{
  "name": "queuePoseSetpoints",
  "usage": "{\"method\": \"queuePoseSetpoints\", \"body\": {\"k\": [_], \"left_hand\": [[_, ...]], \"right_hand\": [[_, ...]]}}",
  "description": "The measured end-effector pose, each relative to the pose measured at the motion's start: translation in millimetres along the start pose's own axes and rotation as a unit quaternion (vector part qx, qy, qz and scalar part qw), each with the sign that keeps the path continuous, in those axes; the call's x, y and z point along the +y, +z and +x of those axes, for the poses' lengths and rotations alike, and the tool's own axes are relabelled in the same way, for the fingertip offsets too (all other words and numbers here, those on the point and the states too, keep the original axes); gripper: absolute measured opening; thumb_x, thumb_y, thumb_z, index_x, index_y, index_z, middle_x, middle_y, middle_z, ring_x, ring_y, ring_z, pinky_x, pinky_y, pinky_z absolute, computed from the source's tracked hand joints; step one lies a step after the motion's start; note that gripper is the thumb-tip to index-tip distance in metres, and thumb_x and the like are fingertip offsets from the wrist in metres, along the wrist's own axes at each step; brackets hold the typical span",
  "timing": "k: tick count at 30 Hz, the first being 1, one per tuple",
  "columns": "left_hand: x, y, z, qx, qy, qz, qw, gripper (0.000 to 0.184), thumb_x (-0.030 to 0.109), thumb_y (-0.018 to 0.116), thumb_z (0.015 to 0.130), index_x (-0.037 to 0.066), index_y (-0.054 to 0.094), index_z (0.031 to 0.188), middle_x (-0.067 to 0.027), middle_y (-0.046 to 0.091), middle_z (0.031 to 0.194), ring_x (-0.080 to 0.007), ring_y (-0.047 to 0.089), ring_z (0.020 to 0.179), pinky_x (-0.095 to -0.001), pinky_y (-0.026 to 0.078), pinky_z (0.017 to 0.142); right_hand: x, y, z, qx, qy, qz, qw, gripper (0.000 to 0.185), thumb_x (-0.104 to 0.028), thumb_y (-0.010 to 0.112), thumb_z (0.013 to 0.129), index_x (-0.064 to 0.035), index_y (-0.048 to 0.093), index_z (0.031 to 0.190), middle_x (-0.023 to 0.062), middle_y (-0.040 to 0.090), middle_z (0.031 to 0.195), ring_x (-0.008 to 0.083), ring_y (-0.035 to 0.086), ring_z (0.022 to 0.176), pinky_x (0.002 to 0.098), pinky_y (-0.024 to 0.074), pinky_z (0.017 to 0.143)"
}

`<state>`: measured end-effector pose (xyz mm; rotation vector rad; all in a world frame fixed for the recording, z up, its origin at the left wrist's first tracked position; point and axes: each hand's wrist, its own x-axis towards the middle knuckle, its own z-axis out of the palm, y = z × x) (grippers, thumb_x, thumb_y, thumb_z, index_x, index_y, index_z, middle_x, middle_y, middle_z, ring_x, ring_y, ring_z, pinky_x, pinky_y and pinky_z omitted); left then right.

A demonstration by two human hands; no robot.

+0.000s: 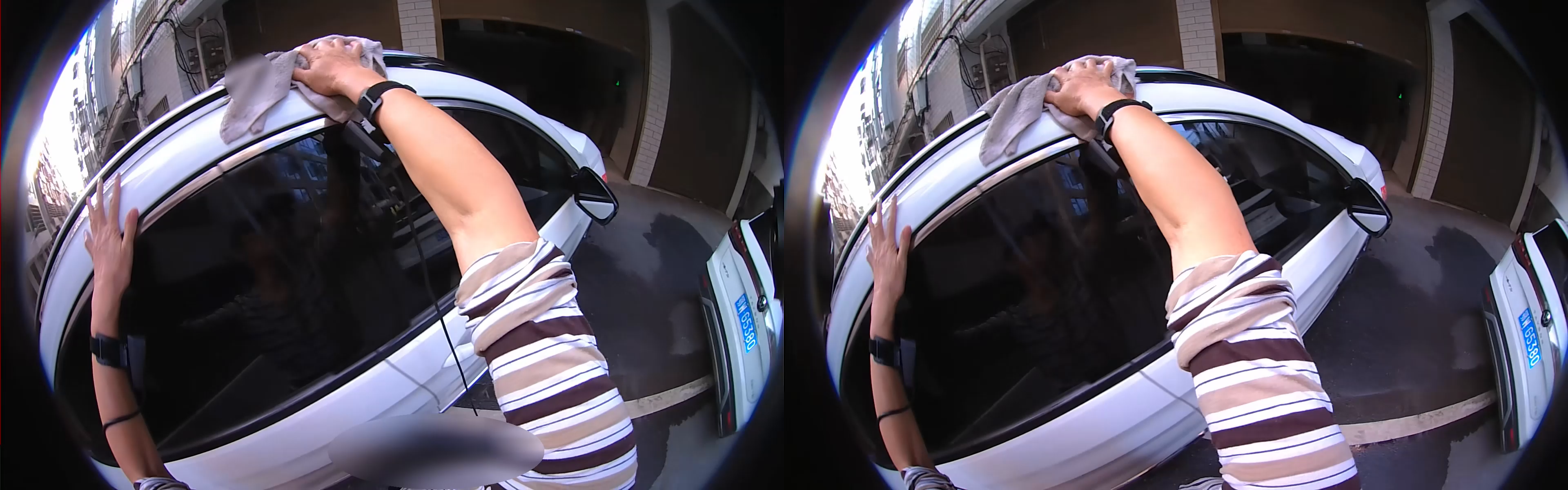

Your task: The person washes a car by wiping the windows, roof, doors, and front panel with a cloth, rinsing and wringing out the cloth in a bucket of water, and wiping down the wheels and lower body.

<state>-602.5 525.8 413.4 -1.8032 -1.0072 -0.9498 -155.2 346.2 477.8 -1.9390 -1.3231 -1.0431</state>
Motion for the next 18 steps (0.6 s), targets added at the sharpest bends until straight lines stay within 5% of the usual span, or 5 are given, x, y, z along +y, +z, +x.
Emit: {"method": "queuePoseSetpoints", "body": {"k": [2,5,11,15,18], "left_hand": [[-29.3,2.9,-15.5,-0.030,-0.020,0.028,0.999,0.064,0.063,0.027,0.098,0.031,0.023,0.154,-0.0090,0.022,0.160,-0.0349,0.014,0.148,-0.0662,0.013,0.112],[-128.3,50.5,-23.6,0.084,0.043,-0.086,0.992,0.055,0.049,0.038,0.102,0.018,0.040,0.148,-0.0125,0.041,0.150,-0.0314,0.032,0.143,-0.0399,0.019,0.118],[-260.0,122.9,-36.5,0.004,0.047,-0.157,0.986,0.056,0.046,0.035,0.104,0.013,0.036,0.149,-0.0111,0.037,0.152,-0.0298,0.029,0.144,-0.0436,0.019,0.117],[-228.1,138.6,-50.6,-0.019,0.039,-0.156,0.987,0.056,0.048,0.035,0.103,0.017,0.034,0.150,-0.0101,0.033,0.154,-0.0304,0.027,0.145,-0.0477,0.020,0.115],[-238.0,148.7,-55.2,-0.037,0.038,-0.153,0.987,0.056,0.049,0.035,0.102,0.019,0.032,0.150,-0.0094,0.031,0.155,-0.0309,0.025,0.145,-0.0509,0.020,0.114]], "right_hand": [[6.3,-0.4,-9.6,0.032,0.038,-0.007,0.999,0.063,-0.064,0.042,0.090,-0.0308,0.046,0.143,0.0142,0.045,0.147,0.0352,0.034,0.139,0.0628,0.0180,0.108],[-1.4,6.8,-23.2,0.083,0.114,-0.002,0.990,0.067,-0.064,0.043,0.088,-0.0283,0.043,0.145,0.0147,0.037,0.152,0.0372,0.028,0.141,0.0642,0.0138,0.110],[7.0,27.8,-98.3,0.103,0.271,0.009,0.957,0.074,-0.050,0.050,0.087,-0.0170,0.029,0.150,0.0205,0.026,0.155,0.0464,0.016,0.142,0.0696,0.0068,0.109],[112.9,66.5,-215.3,0.119,0.352,0.021,0.928,0.088,-0.038,0.058,0.086,-0.0128,0.008,0.154,0.0194,0.014,0.157,0.0481,0.012,0.142,0.0713,0.0083,0.108],[135.9,104.4,-312.4,0.097,0.441,0.052,0.891,0.084,-0.034,0.056,0.086,-0.0101,0.010,0.153,0.0238,0.019,0.153,0.0501,0.018,0.139,0.0725,0.0123,0.106]]}}
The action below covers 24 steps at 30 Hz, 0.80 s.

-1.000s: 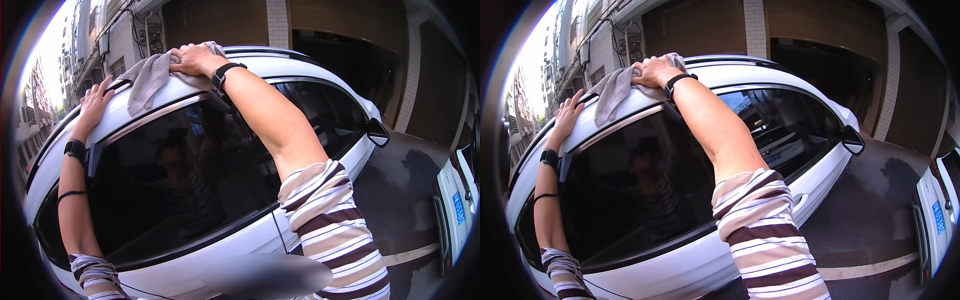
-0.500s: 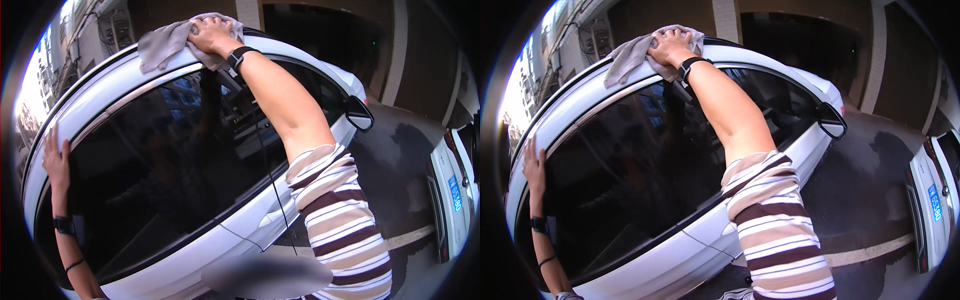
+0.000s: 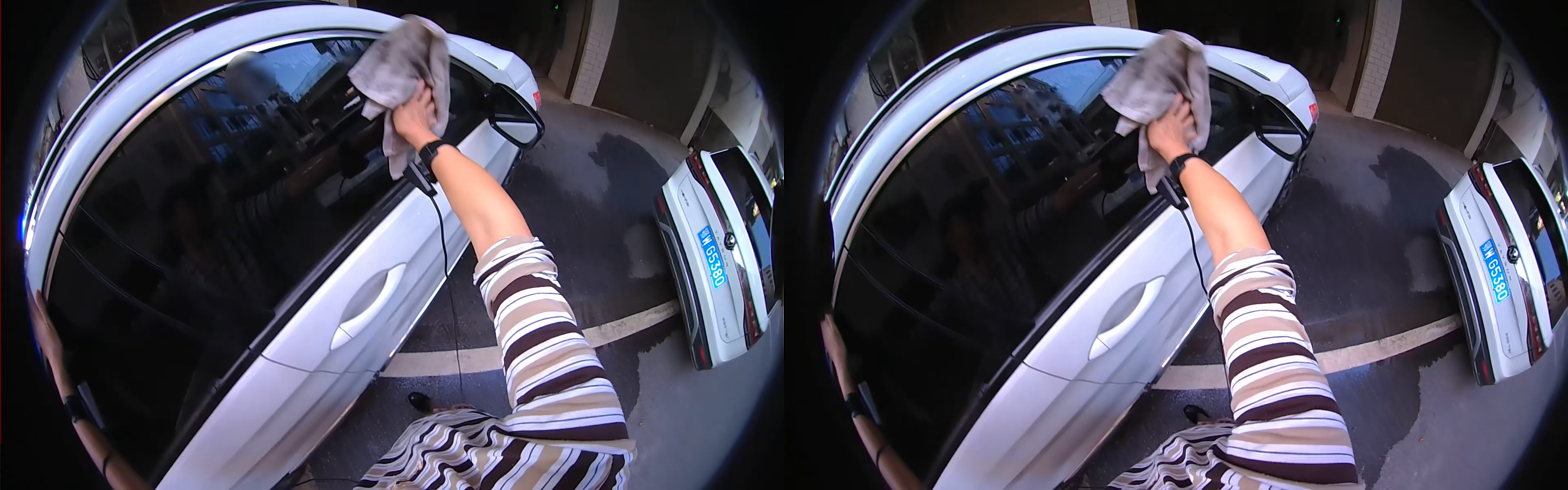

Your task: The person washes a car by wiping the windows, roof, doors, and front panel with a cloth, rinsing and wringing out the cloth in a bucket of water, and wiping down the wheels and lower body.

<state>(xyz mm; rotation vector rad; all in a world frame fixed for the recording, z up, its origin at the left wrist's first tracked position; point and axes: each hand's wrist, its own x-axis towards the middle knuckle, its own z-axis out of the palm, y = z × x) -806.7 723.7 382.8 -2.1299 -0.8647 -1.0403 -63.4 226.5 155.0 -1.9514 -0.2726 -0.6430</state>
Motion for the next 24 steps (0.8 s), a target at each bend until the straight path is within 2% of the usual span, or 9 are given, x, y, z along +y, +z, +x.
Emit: {"method": "queuePoseSetpoints", "body": {"k": [1,2,3,6,7,9,10,16,24], "left_hand": [[2.9,4.7,-2.2,-0.004,-0.004,-0.005,1.000,0.057,0.050,0.035,0.102,0.020,0.031,0.151,-0.0092,0.030,0.156,-0.0310,0.024,0.145,-0.0519,0.020,0.114],[0.3,5.2,-3.7,-0.004,-0.007,-0.003,1.000,0.057,0.050,0.035,0.102,0.021,0.030,0.151,-0.0089,0.029,0.156,-0.0312,0.024,0.145,-0.0529,0.020,0.114],[0.7,7.9,-6.4,-0.005,-0.009,0.002,1.000,0.057,0.050,0.035,0.102,0.022,0.030,0.151,-0.0087,0.028,0.156,-0.0314,0.023,0.146,-0.0540,0.020,0.113],[3.4,11.2,-9.4,0.005,-0.013,0.006,1.000,0.058,0.052,0.035,0.102,0.025,0.028,0.152,-0.0080,0.025,0.158,-0.0318,0.022,0.146,-0.0571,0.020,0.112],[3.1,15.8,-13.6,0.012,-0.013,0.009,1.000,0.058,0.052,0.035,0.101,0.025,0.027,0.152,-0.0078,0.024,0.158,-0.0320,0.021,0.146,-0.0581,0.020,0.112],[25.4,23.0,-19.7,0.032,-0.014,0.020,0.999,0.058,0.053,0.034,0.101,0.027,0.026,0.152,-0.0073,0.022,0.159,-0.0323,0.020,0.147,-0.0602,0.020,0.111],[38.7,28.3,-24.4,0.048,-0.015,0.030,0.998,0.058,0.054,0.034,0.101,0.028,0.025,0.153,-0.0071,0.021,0.159,-0.0324,0.019,0.147,-0.0612,0.020,0.111],[185.5,14.2,-70.3,0.173,0.000,0.032,0.984,0.060,0.057,0.034,0.100,0.033,0.022,0.154,-0.0056,0.016,0.162,-0.0333,0.016,0.148,-0.0675,0.020,0.109],[401.6,-89.6,-125.9,0.081,0.073,-0.057,0.992,0.053,0.038,0.045,0.102,0.024,0.032,0.152,-0.0068,0.013,0.163,-0.0300,0.011,0.150,-0.0562,0.011,0.117]], "right_hand": [[35.9,-7.9,-11.1,0.018,0.025,0.031,0.999,0.080,-0.033,0.055,0.087,-0.0090,0.016,0.152,0.0250,0.027,0.151,0.0499,0.018,0.139,0.0728,0.0124,0.106],[74.4,-8.7,-28.6,-0.060,-0.088,-0.176,0.979,0.066,-0.032,0.053,0.089,-0.0077,0.029,0.146,0.0247,0.038,0.143,0.0516,0.025,0.135,0.0725,0.0174,0.104],[89.7,-19.6,-53.2,-0.135,-0.197,-0.370,0.898,0.056,-0.032,0.050,0.090,-0.0063,0.042,0.139,0.0245,0.050,0.135,0.0533,0.032,0.131,0.0723,0.0224,0.102],[119.7,-16.5,-123.3,-0.082,-0.217,-0.221,0.947,0.038,-0.035,0.043,0.095,-0.0072,0.061,0.114,0.0221,0.065,0.110,0.0511,0.053,0.110,0.0621,0.0378,0.095],[118.9,-13.3,-137.8,-0.021,-0.236,-0.153,0.959,0.040,-0.036,0.040,0.096,-0.0069,0.062,0.111,0.0233,0.065,0.108,0.0498,0.057,0.104,0.0586,0.0408,0.094],[113.9,-45.5,-159.3,-0.256,-0.071,-0.131,0.955,0.046,-0.039,0.034,0.098,-0.0049,0.060,0.113,0.0266,0.063,0.109,0.0464,0.056,0.108,0.0523,0.0407,0.097],[101.9,-61.7,-175.9,-0.281,-0.038,-0.097,0.954,0.051,-0.042,0.029,0.099,-0.0024,0.058,0.115,0.0294,0.062,0.109,0.0474,0.055,0.108,0.0518,0.0388,0.099],[125.0,-46.0,-179.6,-0.167,-0.074,-0.035,0.983,0.066,-0.050,0.030,0.098,0.0065,0.065,0.104,0.0334,0.062,0.107,0.0472,0.058,0.106,0.0489,0.0393,0.101],[186.5,-56.1,-53.8,-0.215,-0.023,-0.143,0.966,0.060,-0.043,0.026,0.099,0.0028,0.063,0.107,0.0328,0.063,0.107,0.0478,0.059,0.106,0.0493,0.0407,0.101]]}}
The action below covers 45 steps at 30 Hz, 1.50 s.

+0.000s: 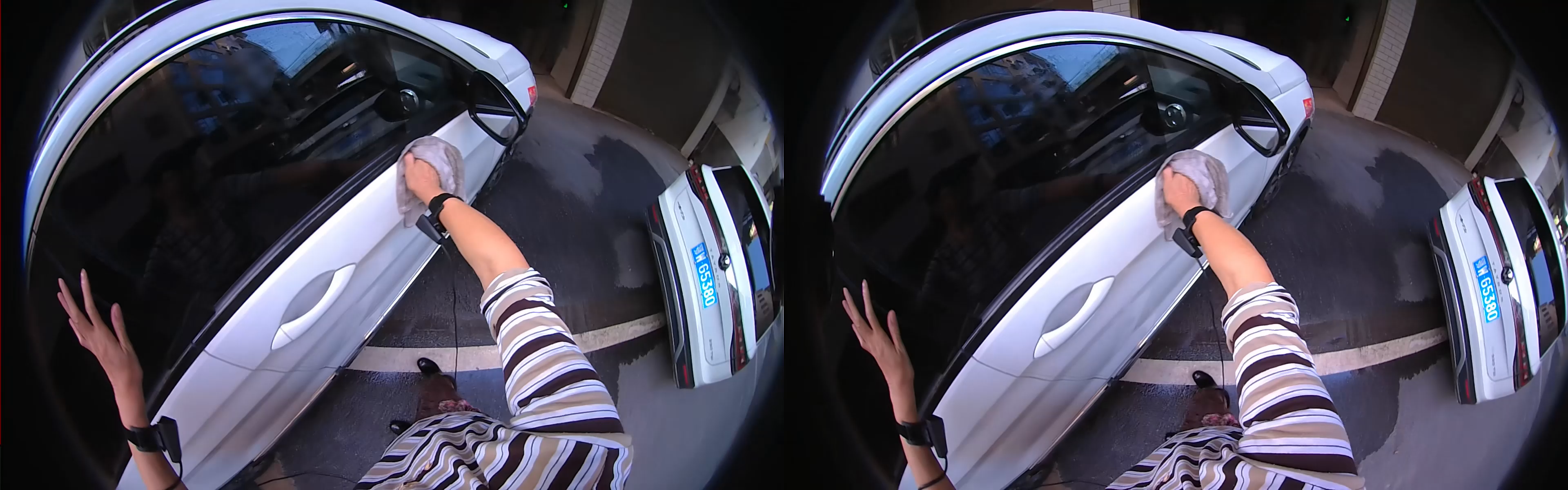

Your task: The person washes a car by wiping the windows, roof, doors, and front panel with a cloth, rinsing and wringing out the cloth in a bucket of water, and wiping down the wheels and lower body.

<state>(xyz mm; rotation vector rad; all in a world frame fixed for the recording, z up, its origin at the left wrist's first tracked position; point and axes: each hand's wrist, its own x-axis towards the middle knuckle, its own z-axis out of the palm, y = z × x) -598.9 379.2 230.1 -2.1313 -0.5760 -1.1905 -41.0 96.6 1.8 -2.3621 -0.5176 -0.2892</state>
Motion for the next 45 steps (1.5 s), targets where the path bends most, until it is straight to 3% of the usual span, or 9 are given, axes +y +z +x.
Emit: {"method": "queuePoseSetpoints", "body": {"k": [3,9,16,19,22,25,32,39,45], "left_hand": [[55.3,-0.2,0.4,-0.048,0.017,-0.026,0.998,0.054,0.034,0.047,0.100,0.019,0.035,0.151,-0.0100,0.015,0.162,-0.0320,0.011,0.150,-0.0557,0.011,0.118],[172.6,36.0,-2.6,-0.156,0.010,-0.112,0.981,0.075,0.001,0.069,0.078,0.014,0.041,0.147,-0.0168,0.016,0.160,-0.0392,0.012,0.148,-0.0546,0.012,0.118],[299.2,76.0,-23.4,-0.306,0.050,-0.191,0.931,0.090,0.017,0.085,0.062,0.019,0.046,0.143,-0.0154,0.019,0.160,-0.0406,0.014,0.147,-0.0571,0.014,0.117],[326.9,86.6,-23.2,-0.340,0.057,-0.182,0.921,0.096,0.030,0.086,0.060,0.021,0.043,0.146,-0.0130,0.017,0.161,-0.0403,0.011,0.148,-0.0613,0.012,0.116],[336.1,94.4,-24.4,-0.359,0.038,-0.150,0.920,0.104,0.037,0.086,0.057,0.024,0.039,0.148,-0.0121,0.012,0.162,-0.0405,0.005,0.148,-0.0664,0.011,0.113],[340.8,92.3,-21.5,-0.375,0.037,-0.119,0.919,0.108,0.039,0.086,0.057,0.026,0.034,0.150,-0.0111,0.011,0.162,-0.0397,0.005,0.149,-0.0665,0.013,0.113],[350.6,87.1,-13.3,-0.403,0.022,-0.083,0.911,0.107,0.041,0.087,0.055,0.028,0.037,0.149,-0.0094,0.012,0.162,-0.0381,0.005,0.149,-0.0643,0.011,0.114],[372.6,90.3,-19.6,-0.383,-0.032,-0.047,0.922,0.106,0.020,0.089,0.053,0.025,0.040,0.147,-0.0088,0.013,0.162,-0.0355,0.011,0.149,-0.0590,0.013,0.118],[431.3,89.3,-18.7,-0.404,-0.149,-0.030,0.902,0.124,0.010,0.090,0.055,0.014,0.017,0.155,-0.0154,0.002,0.162,-0.0397,0.006,0.149,-0.0612,0.021,0.115]], "right_hand": [[54.9,2.7,54.2,0.021,-0.012,-0.062,0.998,0.039,-0.031,0.026,0.102,-0.0033,0.051,0.114,0.0311,0.065,0.099,0.0478,0.063,0.095,0.0532,0.0477,0.088],[94.4,-20.9,110.2,0.060,0.085,0.023,0.994,0.070,-0.044,0.018,0.099,0.0094,0.063,0.103,0.0357,0.060,0.110,0.0484,0.057,0.109,0.0492,0.0392,0.102],[107.1,-10.5,114.1,0.109,0.086,0.059,0.989,0.077,-0.053,0.022,0.098,0.0107,0.065,0.104,0.0343,0.060,0.113,0.0474,0.055,0.112,0.0480,0.0366,0.104],[115.1,-6.5,83.6,0.049,-0.032,0.043,0.997,0.072,-0.052,0.028,0.098,0.0058,0.050,0.134,0.0325,0.044,0.139,0.0464,0.037,0.133,0.0480,0.0225,0.115],[122.4,-11.5,58.4,0.082,-0.192,-0.012,0.978,0.071,-0.052,0.032,0.099,0.0036,0.037,0.143,0.0305,0.030,0.150,0.0450,0.023,0.141,0.0457,0.0136,0.118],[134.9,-21.9,59.7,0.001,-0.213,-0.058,0.975,0.075,-0.053,0.033,0.098,0.0011,0.027,0.149,0.0266,0.017,0.157,0.0440,0.011,0.146,0.0457,0.0065,0.120],[162.9,-17.9,66.7,-0.034,-0.225,-0.041,0.973,0.079,-0.058,0.033,0.096,-0.0020,0.023,0.152,0.0266,0.014,0.158,0.0454,0.008,0.146,0.0479,0.0025,0.120],[249.0,-18.1,107.7,0.001,-0.258,0.036,0.965,0.078,-0.054,0.046,0.094,-0.0032,0.027,0.151,0.0263,0.020,0.156,0.0437,0.016,0.145,0.0467,0.0106,0.120],[331.3,-64.9,191.1,-0.055,-0.260,0.023,0.964,0.066,-0.046,0.052,0.092,-0.0010,0.045,0.141,0.0281,0.031,0.150,0.0463,0.022,0.141,0.0502,0.0138,0.118]]}}
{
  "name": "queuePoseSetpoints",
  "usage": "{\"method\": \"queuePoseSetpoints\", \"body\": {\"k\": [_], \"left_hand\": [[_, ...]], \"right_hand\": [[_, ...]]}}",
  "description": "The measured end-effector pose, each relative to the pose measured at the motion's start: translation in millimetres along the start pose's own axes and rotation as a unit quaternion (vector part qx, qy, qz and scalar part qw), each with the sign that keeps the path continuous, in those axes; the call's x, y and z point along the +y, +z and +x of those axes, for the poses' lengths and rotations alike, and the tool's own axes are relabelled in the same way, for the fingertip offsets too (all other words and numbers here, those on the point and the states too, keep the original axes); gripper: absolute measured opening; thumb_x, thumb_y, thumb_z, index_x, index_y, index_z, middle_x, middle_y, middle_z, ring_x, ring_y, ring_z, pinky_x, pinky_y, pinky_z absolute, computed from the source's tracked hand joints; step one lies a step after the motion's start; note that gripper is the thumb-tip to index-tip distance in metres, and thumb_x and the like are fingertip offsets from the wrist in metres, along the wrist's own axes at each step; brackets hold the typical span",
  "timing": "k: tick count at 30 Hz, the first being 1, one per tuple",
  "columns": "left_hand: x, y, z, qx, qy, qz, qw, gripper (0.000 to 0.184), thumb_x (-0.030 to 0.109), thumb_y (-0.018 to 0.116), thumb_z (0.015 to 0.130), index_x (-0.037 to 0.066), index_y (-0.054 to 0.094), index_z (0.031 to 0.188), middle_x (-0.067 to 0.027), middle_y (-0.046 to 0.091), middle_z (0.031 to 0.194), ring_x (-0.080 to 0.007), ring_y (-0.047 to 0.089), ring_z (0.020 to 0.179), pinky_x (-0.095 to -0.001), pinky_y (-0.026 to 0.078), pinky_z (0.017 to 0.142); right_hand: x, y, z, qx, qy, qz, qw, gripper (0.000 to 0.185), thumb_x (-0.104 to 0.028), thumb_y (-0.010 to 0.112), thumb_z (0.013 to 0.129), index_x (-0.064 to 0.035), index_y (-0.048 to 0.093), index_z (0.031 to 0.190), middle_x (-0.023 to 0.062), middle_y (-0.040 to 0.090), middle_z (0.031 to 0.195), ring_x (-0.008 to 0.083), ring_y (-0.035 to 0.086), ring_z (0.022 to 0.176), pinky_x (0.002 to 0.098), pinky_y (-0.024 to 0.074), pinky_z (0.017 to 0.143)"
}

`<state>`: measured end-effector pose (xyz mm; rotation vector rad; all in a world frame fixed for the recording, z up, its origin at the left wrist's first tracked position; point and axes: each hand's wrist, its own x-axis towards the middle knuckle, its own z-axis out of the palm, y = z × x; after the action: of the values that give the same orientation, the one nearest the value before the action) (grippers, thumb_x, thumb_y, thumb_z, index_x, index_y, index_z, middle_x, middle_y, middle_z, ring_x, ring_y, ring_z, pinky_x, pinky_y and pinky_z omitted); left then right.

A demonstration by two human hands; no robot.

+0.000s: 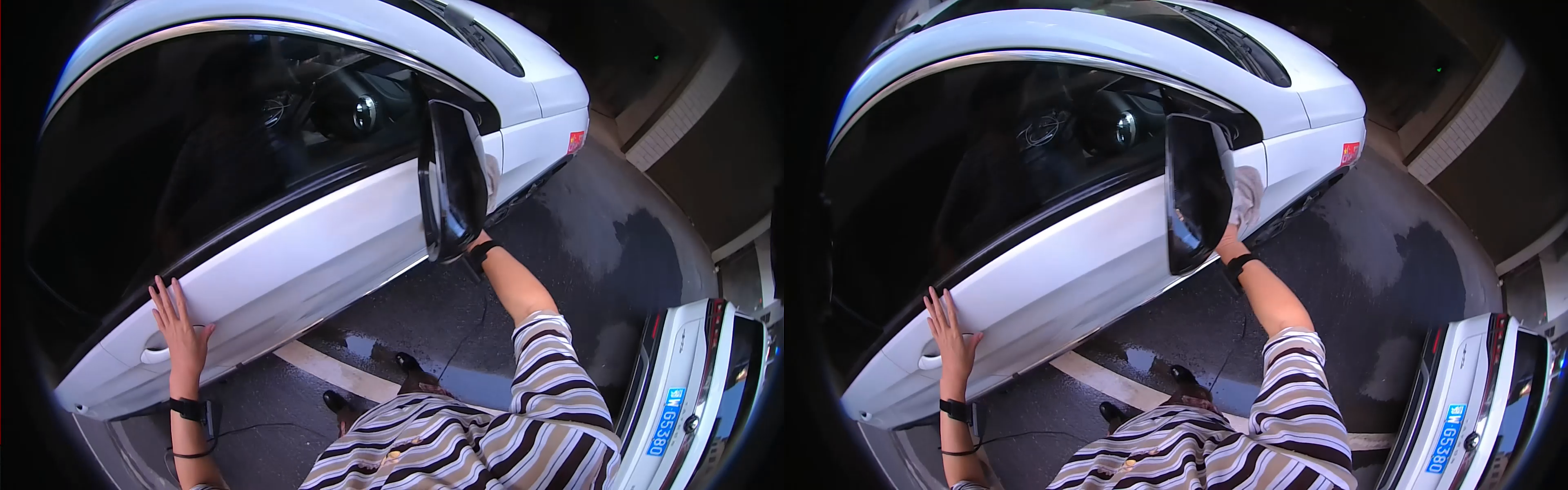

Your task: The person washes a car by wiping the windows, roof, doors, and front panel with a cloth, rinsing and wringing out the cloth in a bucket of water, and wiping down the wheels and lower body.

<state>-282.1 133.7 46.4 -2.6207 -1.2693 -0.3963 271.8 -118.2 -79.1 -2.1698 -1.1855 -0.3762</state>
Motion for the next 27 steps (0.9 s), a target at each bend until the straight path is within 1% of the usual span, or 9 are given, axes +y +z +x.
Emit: {"method": "queuePoseSetpoints", "body": {"k": [3,5,10,13,14,16,19,21,27], "left_hand": [[25.4,10.6,5.2,0.008,-0.058,-0.002,0.998,0.132,0.013,0.091,0.054,0.006,0.007,0.155,-0.0194,-0.004,0.161,-0.0436,0.004,0.148,-0.0623,0.023,0.113],[34.9,17.1,10.6,0.023,-0.080,0.007,0.996,0.131,0.015,0.091,0.054,0.004,0.007,0.154,-0.0213,-0.004,0.161,-0.0443,0.005,0.147,-0.0617,0.024,0.112],[37.4,23.1,8.4,0.055,-0.073,0.030,0.995,0.126,0.019,0.090,0.060,0.002,0.007,0.154,-0.0233,-0.002,0.160,-0.0448,0.006,0.147,-0.0577,0.026,0.113],[39.8,17.8,10.0,0.031,-0.094,0.045,0.994,0.124,0.020,0.089,0.062,0.003,0.008,0.154,-0.0228,-0.002,0.160,-0.0432,0.007,0.147,-0.0538,0.024,0.115],[36.1,21.1,9.0,0.046,-0.082,0.044,0.995,0.122,0.022,0.090,0.062,0.005,0.011,0.154,-0.0214,-0.001,0.161,-0.0438,0.009,0.147,-0.0590,0.029,0.112],[34.2,22.4,7.7,0.059,-0.076,0.033,0.995,0.122,0.020,0.090,0.063,0.006,0.011,0.155,-0.0205,0.000,0.161,-0.0429,0.009,0.147,-0.0585,0.029,0.112],[32.8,22.0,7.1,0.062,-0.077,0.014,0.995,0.121,0.016,0.089,0.064,0.008,0.011,0.155,-0.0206,0.001,0.161,-0.0432,0.011,0.147,-0.0563,0.029,0.113],[29.6,20.3,4.1,0.078,-0.059,-0.020,0.995,0.118,0.013,0.088,0.065,0.012,0.011,0.156,-0.0189,0.002,0.161,-0.0427,0.012,0.147,-0.0543,0.029,0.114],[61.6,22.7,-27.5,0.071,-0.097,-0.052,0.991,0.111,0.008,0.082,0.072,0.021,0.012,0.156,-0.0153,0.002,0.162,-0.0415,0.013,0.147,-0.0583,0.027,0.114]], "right_hand": [[92.8,5.8,36.2,0.038,-0.040,-0.114,0.992,0.064,-0.044,0.053,0.091,-0.0009,0.047,0.139,0.0282,0.033,0.149,0.0466,0.024,0.140,0.0507,0.0148,0.117],[103.9,-14.4,55.5,0.036,-0.063,-0.188,0.979,0.063,-0.042,0.053,0.090,0.0004,0.048,0.137,0.0289,0.035,0.148,0.0460,0.027,0.139,0.0500,0.0163,0.117],[102.0,-48.1,97.8,-0.063,0.061,-0.122,0.989,0.063,-0.048,0.045,0.093,0.0025,0.055,0.129,0.0265,0.050,0.137,0.0456,0.037,0.133,0.0490,0.0218,0.115],[106.4,-35.2,90.8,0.005,-0.020,-0.128,0.992,0.066,-0.048,0.046,0.092,0.0010,0.050,0.135,0.0260,0.043,0.144,0.0442,0.031,0.138,0.0480,0.0196,0.117],[108.2,-31.4,87.3,0.003,-0.050,-0.135,0.990,0.067,-0.048,0.047,0.092,0.0005,0.047,0.138,0.0262,0.040,0.146,0.0440,0.029,0.139,0.0476,0.0187,0.117],[112.0,-23.6,80.8,-0.001,-0.112,-0.147,0.983,0.071,-0.048,0.048,0.092,-0.0006,0.041,0.143,0.0266,0.034,0.150,0.0437,0.025,0.142,0.0469,0.0168,0.118],[107.1,-16.3,70.9,-0.111,-0.143,-0.136,0.974,0.073,-0.048,0.051,0.091,-0.0024,0.036,0.147,0.0255,0.032,0.152,0.0425,0.024,0.142,0.0467,0.0150,0.119],[97.0,-1.6,67.6,-0.055,-0.317,-0.203,0.925,0.071,-0.046,0.051,0.092,-0.0041,0.036,0.147,0.0220,0.033,0.152,0.0408,0.027,0.142,0.0456,0.0158,0.119],[26.7,17.3,51.9,-0.139,-0.353,-0.020,0.925,0.066,-0.045,0.052,0.093,-0.0077,0.037,0.145,0.0155,0.038,0.148,0.0362,0.033,0.137,0.0444,0.0192,0.118]]}}
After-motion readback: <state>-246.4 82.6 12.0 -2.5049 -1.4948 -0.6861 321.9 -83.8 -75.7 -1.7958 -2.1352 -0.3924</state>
